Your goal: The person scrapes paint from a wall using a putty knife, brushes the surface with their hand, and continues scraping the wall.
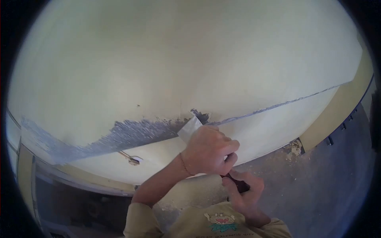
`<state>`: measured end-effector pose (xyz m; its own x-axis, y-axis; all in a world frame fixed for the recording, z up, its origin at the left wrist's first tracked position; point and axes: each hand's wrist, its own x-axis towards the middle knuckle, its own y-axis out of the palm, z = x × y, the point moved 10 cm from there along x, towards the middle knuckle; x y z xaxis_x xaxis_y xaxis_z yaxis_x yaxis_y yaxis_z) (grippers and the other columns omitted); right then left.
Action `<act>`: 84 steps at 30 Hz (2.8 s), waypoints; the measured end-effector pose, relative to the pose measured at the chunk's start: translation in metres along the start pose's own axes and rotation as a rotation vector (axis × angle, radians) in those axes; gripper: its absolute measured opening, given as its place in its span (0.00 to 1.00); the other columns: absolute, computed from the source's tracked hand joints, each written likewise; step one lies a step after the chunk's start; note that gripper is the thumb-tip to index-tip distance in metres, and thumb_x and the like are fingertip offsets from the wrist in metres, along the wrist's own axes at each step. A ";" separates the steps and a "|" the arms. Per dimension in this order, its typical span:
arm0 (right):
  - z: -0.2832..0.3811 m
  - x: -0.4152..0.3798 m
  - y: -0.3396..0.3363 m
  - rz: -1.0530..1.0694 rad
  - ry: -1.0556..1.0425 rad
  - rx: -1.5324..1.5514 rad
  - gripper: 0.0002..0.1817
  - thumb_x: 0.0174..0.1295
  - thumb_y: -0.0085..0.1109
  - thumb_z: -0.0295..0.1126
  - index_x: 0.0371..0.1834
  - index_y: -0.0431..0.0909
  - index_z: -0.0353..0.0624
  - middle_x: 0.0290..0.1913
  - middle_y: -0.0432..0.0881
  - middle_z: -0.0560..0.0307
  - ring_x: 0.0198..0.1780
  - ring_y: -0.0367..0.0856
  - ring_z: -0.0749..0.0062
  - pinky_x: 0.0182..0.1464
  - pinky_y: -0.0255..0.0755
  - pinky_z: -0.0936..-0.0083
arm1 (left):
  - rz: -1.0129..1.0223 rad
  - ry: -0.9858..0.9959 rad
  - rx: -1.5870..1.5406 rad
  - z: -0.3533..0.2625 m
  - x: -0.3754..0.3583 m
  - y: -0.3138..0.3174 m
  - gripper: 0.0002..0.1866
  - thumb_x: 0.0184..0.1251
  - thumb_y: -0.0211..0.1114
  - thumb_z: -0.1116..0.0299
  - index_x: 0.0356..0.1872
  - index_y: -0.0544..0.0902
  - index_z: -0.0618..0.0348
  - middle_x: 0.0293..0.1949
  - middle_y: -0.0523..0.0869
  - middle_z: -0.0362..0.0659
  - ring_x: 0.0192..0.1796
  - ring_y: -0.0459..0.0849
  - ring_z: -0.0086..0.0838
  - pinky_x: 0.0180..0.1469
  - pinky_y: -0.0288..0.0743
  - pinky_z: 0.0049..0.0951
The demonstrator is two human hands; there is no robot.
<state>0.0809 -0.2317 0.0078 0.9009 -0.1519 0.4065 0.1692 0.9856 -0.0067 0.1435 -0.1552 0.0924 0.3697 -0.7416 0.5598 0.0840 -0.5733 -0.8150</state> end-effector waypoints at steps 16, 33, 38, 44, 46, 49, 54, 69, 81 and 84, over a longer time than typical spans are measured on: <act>0.020 0.022 0.010 0.015 -0.115 0.031 0.07 0.55 0.68 0.17 0.37 0.83 0.32 0.24 0.84 0.54 0.24 0.74 0.89 0.24 0.67 0.86 | -0.078 -0.125 0.186 0.010 -0.004 -0.047 0.08 0.44 0.63 0.68 0.15 0.71 0.52 0.12 0.74 0.41 0.17 0.76 0.37 0.26 0.69 0.35; -0.016 0.010 -0.001 -0.006 -0.023 0.036 0.07 0.56 0.69 0.20 0.37 0.83 0.32 0.23 0.82 0.53 0.24 0.74 0.87 0.24 0.67 0.84 | -0.067 -0.051 0.165 0.004 0.003 -0.009 0.11 0.38 0.63 0.71 0.12 0.67 0.52 0.11 0.69 0.38 0.15 0.72 0.34 0.21 0.65 0.32; -0.005 0.021 0.001 -0.051 -0.094 0.040 0.07 0.55 0.69 0.20 0.36 0.82 0.33 0.24 0.84 0.50 0.24 0.77 0.86 0.24 0.69 0.83 | -0.191 0.006 0.109 0.003 0.004 -0.023 0.12 0.37 0.64 0.72 0.11 0.66 0.50 0.10 0.68 0.37 0.14 0.70 0.33 0.21 0.63 0.31; 0.010 0.009 -0.007 0.002 -0.121 0.012 0.07 0.55 0.69 0.19 0.36 0.82 0.32 0.24 0.84 0.50 0.25 0.77 0.88 0.23 0.68 0.83 | -0.162 -0.014 0.063 0.000 0.000 -0.017 0.12 0.37 0.63 0.72 0.11 0.66 0.50 0.10 0.67 0.37 0.13 0.69 0.33 0.21 0.63 0.31; -0.001 0.011 -0.008 -0.028 -0.066 0.007 0.07 0.55 0.69 0.19 0.36 0.82 0.32 0.24 0.84 0.51 0.24 0.76 0.88 0.23 0.67 0.84 | -0.180 0.045 0.073 -0.008 0.008 -0.011 0.12 0.37 0.63 0.73 0.12 0.66 0.51 0.10 0.66 0.37 0.13 0.68 0.32 0.20 0.62 0.31; -0.001 0.006 -0.004 -0.016 -0.086 -0.012 0.06 0.56 0.68 0.18 0.36 0.81 0.31 0.24 0.83 0.52 0.23 0.74 0.88 0.22 0.65 0.84 | -0.056 -0.019 0.126 -0.002 0.002 -0.014 0.09 0.41 0.63 0.71 0.15 0.69 0.53 0.12 0.72 0.40 0.17 0.75 0.37 0.25 0.69 0.34; 0.002 0.015 -0.005 -0.061 -0.061 0.025 0.05 0.56 0.67 0.18 0.34 0.81 0.31 0.21 0.81 0.55 0.22 0.71 0.89 0.22 0.63 0.84 | -0.087 -0.002 0.060 0.001 0.002 -0.019 0.09 0.41 0.62 0.71 0.15 0.69 0.53 0.12 0.72 0.40 0.16 0.74 0.37 0.24 0.68 0.35; 0.008 0.012 0.000 -0.030 0.013 -0.131 0.05 0.56 0.68 0.20 0.33 0.81 0.32 0.19 0.79 0.55 0.22 0.68 0.89 0.22 0.63 0.83 | -0.146 -0.005 0.027 0.000 -0.002 -0.020 0.10 0.40 0.63 0.72 0.12 0.68 0.51 0.11 0.71 0.38 0.15 0.71 0.35 0.21 0.63 0.34; 0.023 0.003 -0.006 -0.050 -0.040 -0.118 0.06 0.55 0.69 0.19 0.31 0.79 0.33 0.17 0.77 0.55 0.22 0.70 0.89 0.21 0.64 0.82 | -0.199 0.125 -0.153 -0.007 0.000 -0.031 0.12 0.42 0.62 0.75 0.12 0.67 0.54 0.11 0.64 0.39 0.14 0.66 0.36 0.20 0.60 0.32; 0.027 0.009 0.011 -0.038 -0.090 -0.181 0.06 0.56 0.69 0.20 0.30 0.79 0.34 0.17 0.77 0.53 0.21 0.72 0.89 0.21 0.65 0.82 | -0.246 0.063 -0.033 -0.002 -0.004 -0.038 0.11 0.42 0.62 0.75 0.13 0.68 0.55 0.11 0.64 0.40 0.14 0.65 0.38 0.20 0.60 0.33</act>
<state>0.0799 -0.2203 0.0364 0.8544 -0.1729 0.4900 0.2785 0.9485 -0.1509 0.1365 -0.1308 0.1216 0.2836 -0.5980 0.7497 0.1336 -0.7495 -0.6484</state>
